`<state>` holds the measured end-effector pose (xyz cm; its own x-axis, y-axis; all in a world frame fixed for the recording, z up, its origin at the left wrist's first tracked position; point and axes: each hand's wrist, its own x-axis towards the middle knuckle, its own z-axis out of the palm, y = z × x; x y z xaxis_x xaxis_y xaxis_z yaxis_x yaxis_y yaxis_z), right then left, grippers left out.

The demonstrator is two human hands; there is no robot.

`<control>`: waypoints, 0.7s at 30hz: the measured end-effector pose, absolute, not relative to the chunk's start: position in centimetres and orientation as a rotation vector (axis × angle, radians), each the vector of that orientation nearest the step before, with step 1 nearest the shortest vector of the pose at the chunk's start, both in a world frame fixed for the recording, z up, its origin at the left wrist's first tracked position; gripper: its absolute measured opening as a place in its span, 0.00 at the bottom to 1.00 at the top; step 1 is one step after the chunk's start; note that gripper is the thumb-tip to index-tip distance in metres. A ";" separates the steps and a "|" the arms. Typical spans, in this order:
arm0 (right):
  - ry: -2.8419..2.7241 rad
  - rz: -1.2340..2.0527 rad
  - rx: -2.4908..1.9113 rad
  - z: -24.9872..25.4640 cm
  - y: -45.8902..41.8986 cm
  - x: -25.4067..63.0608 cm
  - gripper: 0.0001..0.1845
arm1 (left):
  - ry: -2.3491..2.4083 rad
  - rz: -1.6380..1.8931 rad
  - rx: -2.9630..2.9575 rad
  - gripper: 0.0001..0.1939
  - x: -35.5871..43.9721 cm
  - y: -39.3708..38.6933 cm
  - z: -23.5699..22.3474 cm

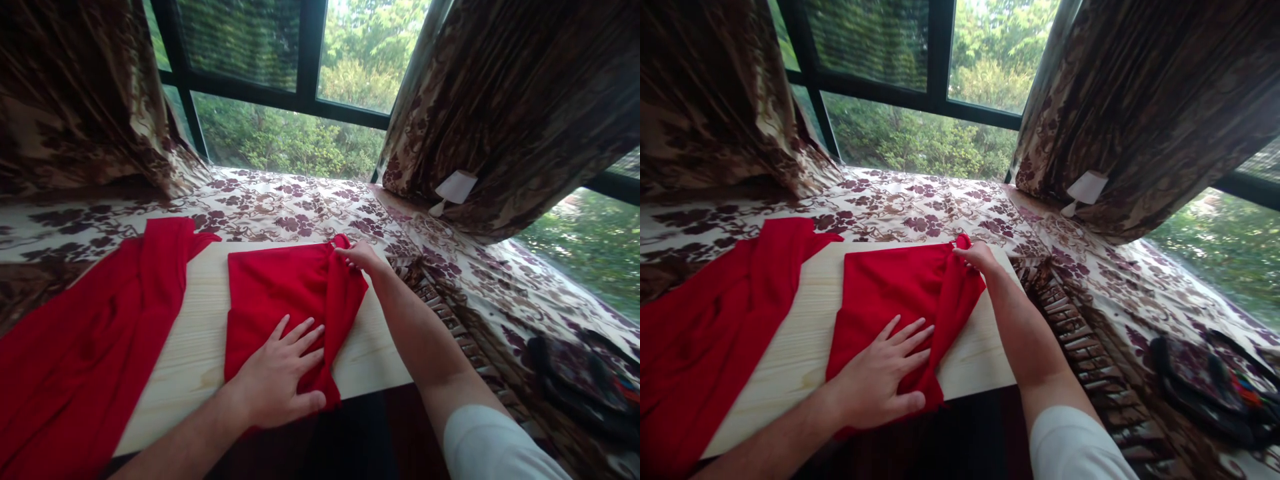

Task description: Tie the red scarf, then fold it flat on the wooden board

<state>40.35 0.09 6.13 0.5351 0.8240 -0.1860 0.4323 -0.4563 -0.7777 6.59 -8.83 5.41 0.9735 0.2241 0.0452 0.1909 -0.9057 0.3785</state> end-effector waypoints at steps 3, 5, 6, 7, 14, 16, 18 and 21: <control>-1.044 0.699 -2.095 6.4 0.7 39.6 0.09 | 0.306 0.122 2.742 0.33 6.6 -8.9 5.4; -0.942 0.550 -2.077 6.6 1.5 39.0 0.03 | 0.302 0.123 2.740 0.34 6.6 -8.8 5.4; -0.903 0.434 -2.065 6.7 2.0 38.7 0.02 | 0.302 0.125 2.738 0.34 6.6 -8.8 5.4; -0.905 0.311 -2.053 6.8 2.5 38.4 0.06 | 0.302 0.125 2.737 0.35 6.6 -8.8 5.4; -1.551 0.284 -1.952 6.0 4.0 36.0 0.12 | 0.320 0.149 2.772 0.32 6.6 -9.0 5.6; -1.381 0.164 -2.053 5.9 3.7 36.7 0.13 | 0.319 0.159 2.770 0.31 6.6 -9.0 5.5; -1.163 0.027 -2.182 5.7 3.4 38.1 0.15 | 0.321 0.171 2.756 0.31 6.6 -9.0 5.5; -0.983 0.095 -2.274 5.3 3.3 40.6 0.13 | 0.327 0.192 2.743 0.31 6.5 -9.1 5.4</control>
